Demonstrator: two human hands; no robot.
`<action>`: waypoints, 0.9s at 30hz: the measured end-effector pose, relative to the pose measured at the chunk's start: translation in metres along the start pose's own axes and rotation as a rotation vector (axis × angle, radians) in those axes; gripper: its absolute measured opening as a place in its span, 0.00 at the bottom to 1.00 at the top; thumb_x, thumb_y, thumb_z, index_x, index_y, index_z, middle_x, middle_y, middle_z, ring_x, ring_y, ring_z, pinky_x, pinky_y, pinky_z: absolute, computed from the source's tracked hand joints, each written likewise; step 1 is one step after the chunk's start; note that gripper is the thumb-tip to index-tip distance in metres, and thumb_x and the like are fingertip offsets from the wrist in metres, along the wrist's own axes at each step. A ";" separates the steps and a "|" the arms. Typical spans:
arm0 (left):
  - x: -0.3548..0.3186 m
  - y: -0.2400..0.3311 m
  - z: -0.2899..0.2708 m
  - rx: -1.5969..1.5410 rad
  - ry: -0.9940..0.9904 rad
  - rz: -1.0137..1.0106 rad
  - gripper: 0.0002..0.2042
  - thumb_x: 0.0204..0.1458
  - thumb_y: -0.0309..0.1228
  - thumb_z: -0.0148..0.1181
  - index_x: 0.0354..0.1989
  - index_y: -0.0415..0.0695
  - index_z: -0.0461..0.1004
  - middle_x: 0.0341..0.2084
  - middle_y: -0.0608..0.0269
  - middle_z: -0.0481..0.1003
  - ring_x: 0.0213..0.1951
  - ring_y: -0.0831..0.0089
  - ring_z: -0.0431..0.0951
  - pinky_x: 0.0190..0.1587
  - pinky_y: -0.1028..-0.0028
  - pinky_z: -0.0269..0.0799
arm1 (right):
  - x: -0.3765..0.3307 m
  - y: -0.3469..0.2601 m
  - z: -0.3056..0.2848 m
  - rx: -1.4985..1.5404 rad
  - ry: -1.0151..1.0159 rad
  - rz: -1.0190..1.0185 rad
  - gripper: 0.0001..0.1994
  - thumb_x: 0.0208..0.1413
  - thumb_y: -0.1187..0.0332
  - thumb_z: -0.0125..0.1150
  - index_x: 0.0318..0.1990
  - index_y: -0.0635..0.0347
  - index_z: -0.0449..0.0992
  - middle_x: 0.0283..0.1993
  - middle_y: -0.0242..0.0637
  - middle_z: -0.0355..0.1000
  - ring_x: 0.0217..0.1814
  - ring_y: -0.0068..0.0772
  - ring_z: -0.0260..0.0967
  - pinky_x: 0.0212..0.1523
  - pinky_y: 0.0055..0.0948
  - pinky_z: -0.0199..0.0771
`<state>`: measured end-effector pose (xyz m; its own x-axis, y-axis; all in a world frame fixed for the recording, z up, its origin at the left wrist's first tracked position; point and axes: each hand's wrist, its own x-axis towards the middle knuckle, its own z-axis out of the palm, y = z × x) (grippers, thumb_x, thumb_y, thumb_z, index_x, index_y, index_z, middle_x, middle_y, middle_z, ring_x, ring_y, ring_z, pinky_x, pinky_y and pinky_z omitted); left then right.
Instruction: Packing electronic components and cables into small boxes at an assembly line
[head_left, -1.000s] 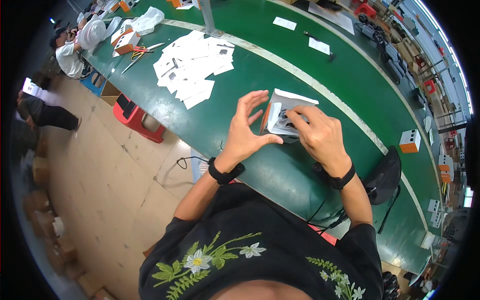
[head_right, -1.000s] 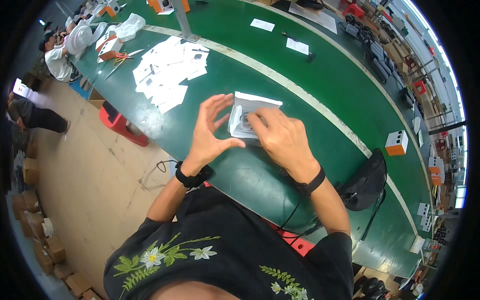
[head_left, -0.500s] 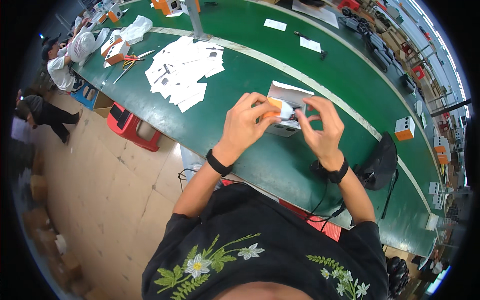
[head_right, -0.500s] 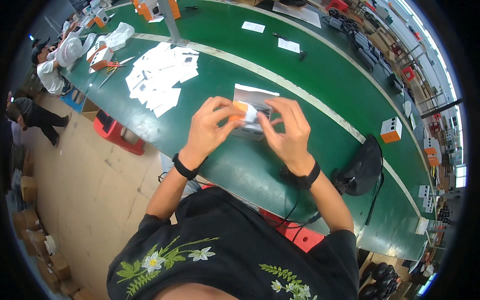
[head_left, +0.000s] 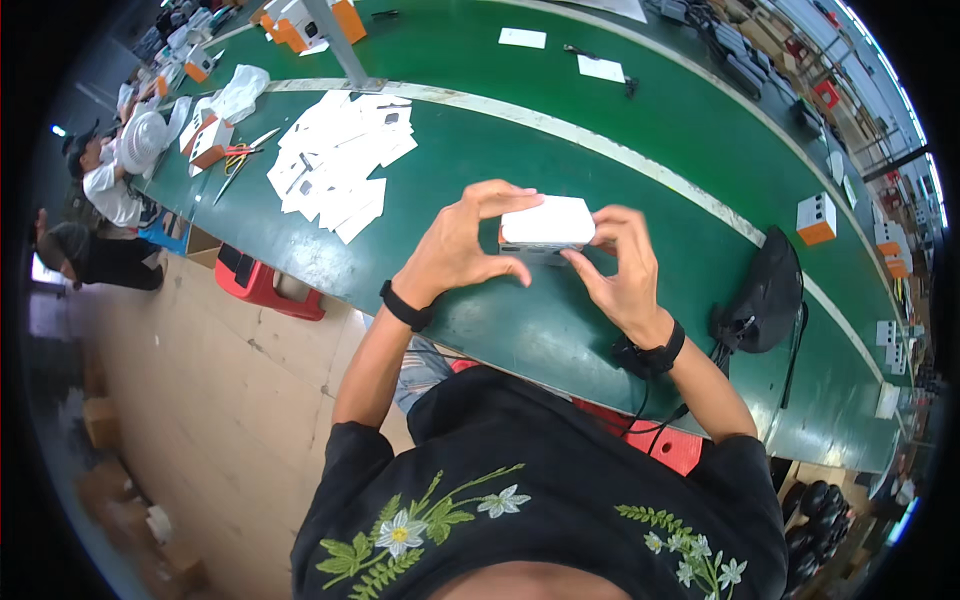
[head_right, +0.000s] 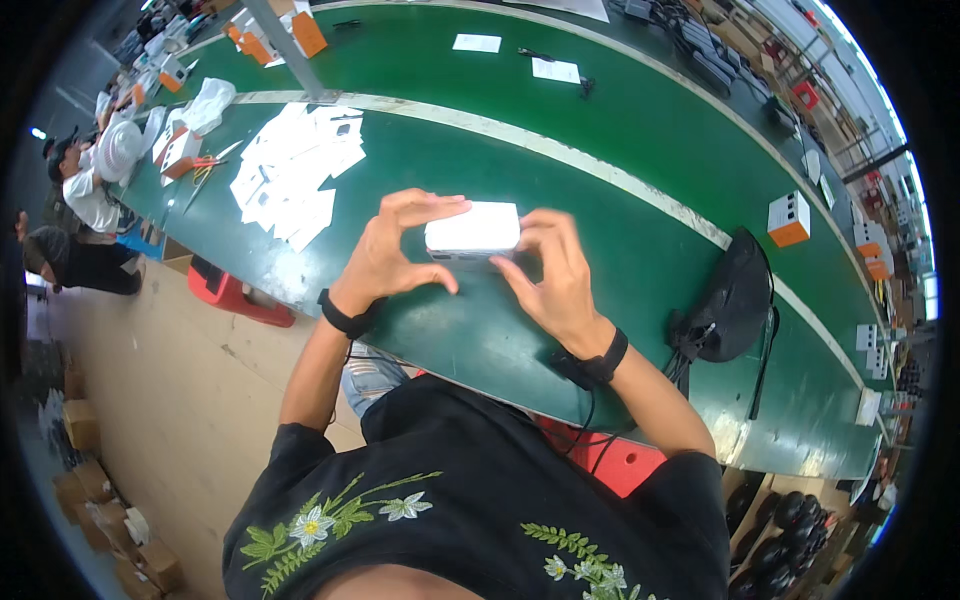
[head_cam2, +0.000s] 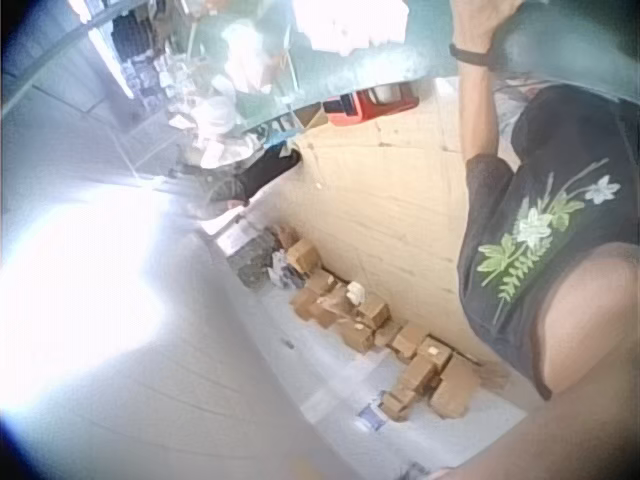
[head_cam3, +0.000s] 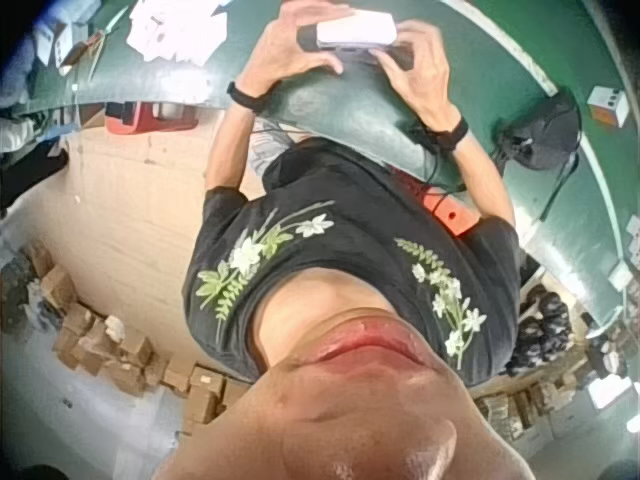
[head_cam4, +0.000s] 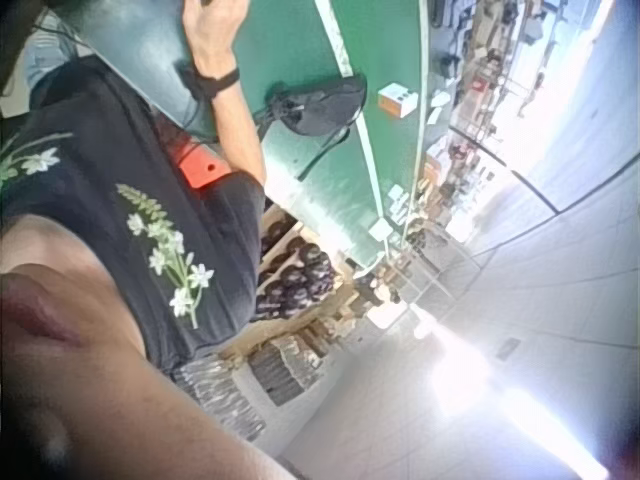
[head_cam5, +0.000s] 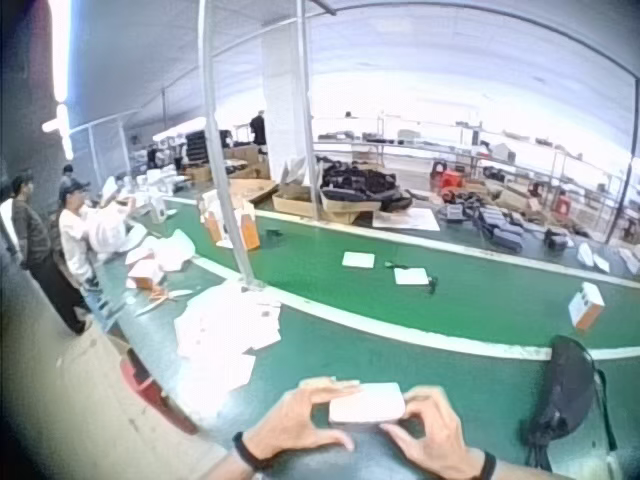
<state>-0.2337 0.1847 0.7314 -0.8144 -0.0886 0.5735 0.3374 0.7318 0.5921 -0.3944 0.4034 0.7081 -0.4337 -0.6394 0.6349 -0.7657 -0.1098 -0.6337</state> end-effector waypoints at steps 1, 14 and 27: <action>0.000 0.003 0.000 -0.043 0.024 -0.045 0.33 0.46 0.33 0.83 0.64 0.41 0.80 0.64 0.56 0.81 0.65 0.53 0.82 0.66 0.61 0.78 | 0.002 -0.004 0.011 0.272 0.170 0.032 0.19 0.54 0.73 0.82 0.52 0.62 0.82 0.60 0.49 0.74 0.49 0.43 0.82 0.43 0.31 0.89; 0.010 0.010 0.014 0.219 0.055 0.040 0.15 0.51 0.22 0.76 0.48 0.45 0.90 0.50 0.56 0.88 0.58 0.57 0.86 0.58 0.63 0.84 | 0.025 0.003 -0.013 -0.222 -0.115 -0.350 0.12 0.56 0.76 0.76 0.48 0.61 0.86 0.46 0.38 0.81 0.40 0.38 0.77 0.33 0.33 0.82; 0.007 0.010 0.012 0.296 0.016 0.044 0.18 0.49 0.20 0.73 0.50 0.46 0.90 0.54 0.56 0.86 0.60 0.56 0.85 0.58 0.64 0.85 | 0.038 0.005 -0.015 -0.016 -0.188 -0.250 0.19 0.55 0.78 0.76 0.55 0.59 0.86 0.40 0.37 0.75 0.42 0.36 0.78 0.35 0.31 0.85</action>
<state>-0.2416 0.1999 0.7349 -0.7937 -0.0610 0.6052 0.2183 0.9001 0.3771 -0.4219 0.3898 0.7350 -0.1371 -0.7238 0.6763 -0.8453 -0.2704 -0.4608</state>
